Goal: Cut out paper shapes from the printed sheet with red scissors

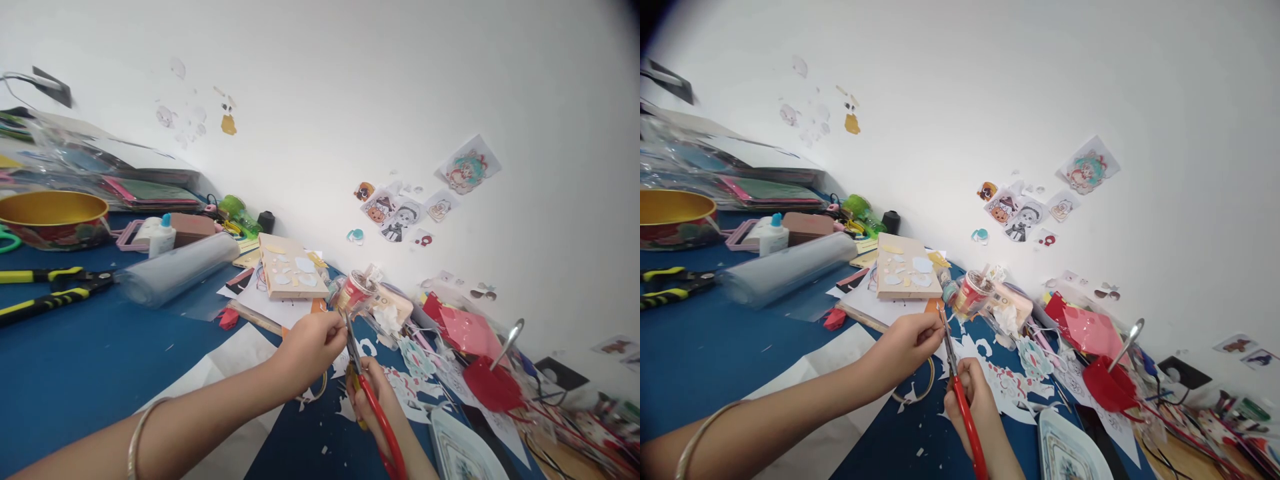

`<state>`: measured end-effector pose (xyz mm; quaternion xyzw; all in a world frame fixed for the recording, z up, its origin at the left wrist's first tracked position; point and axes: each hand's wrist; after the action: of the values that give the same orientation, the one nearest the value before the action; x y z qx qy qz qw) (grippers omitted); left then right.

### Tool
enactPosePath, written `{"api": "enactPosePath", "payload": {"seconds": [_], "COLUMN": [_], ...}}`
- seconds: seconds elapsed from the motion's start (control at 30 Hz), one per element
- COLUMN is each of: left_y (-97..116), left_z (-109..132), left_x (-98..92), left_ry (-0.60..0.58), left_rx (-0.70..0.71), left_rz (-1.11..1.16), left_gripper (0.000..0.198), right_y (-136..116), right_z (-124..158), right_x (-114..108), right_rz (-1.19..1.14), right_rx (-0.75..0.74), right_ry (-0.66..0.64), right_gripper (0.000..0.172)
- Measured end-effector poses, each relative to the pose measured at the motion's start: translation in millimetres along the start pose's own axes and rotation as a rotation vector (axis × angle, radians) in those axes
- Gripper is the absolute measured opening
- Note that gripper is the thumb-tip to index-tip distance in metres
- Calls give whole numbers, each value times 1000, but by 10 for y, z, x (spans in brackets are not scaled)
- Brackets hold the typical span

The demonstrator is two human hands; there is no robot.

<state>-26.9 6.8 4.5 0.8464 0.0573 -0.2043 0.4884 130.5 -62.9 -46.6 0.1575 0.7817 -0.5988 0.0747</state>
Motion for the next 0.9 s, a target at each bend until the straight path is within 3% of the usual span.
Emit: {"api": "enactPosePath", "payload": {"seconds": [0.4, 0.9], "left_y": [-2, -29], "left_z": [5, 28], "left_x": [25, 72], "left_ry": [-10, -9], "left_rx": [-43, -60], "left_rz": [51, 141], "left_gripper": [22, 24], "right_y": [147, 92], "right_z": [-39, -35], "right_x": [2, -3], "right_rz": [-51, -71], "right_rx": [-28, -4], "right_ry": [40, 29], "right_gripper": [40, 41]}}
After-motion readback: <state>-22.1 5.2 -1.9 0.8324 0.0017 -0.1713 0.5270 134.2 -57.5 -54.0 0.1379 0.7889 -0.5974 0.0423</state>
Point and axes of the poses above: each hand's wrist, its own z-axis away from the middle knuckle, its own x-axis out of the palm, y = z × x, and after that the axes turned 8 degrees about y, right-handed
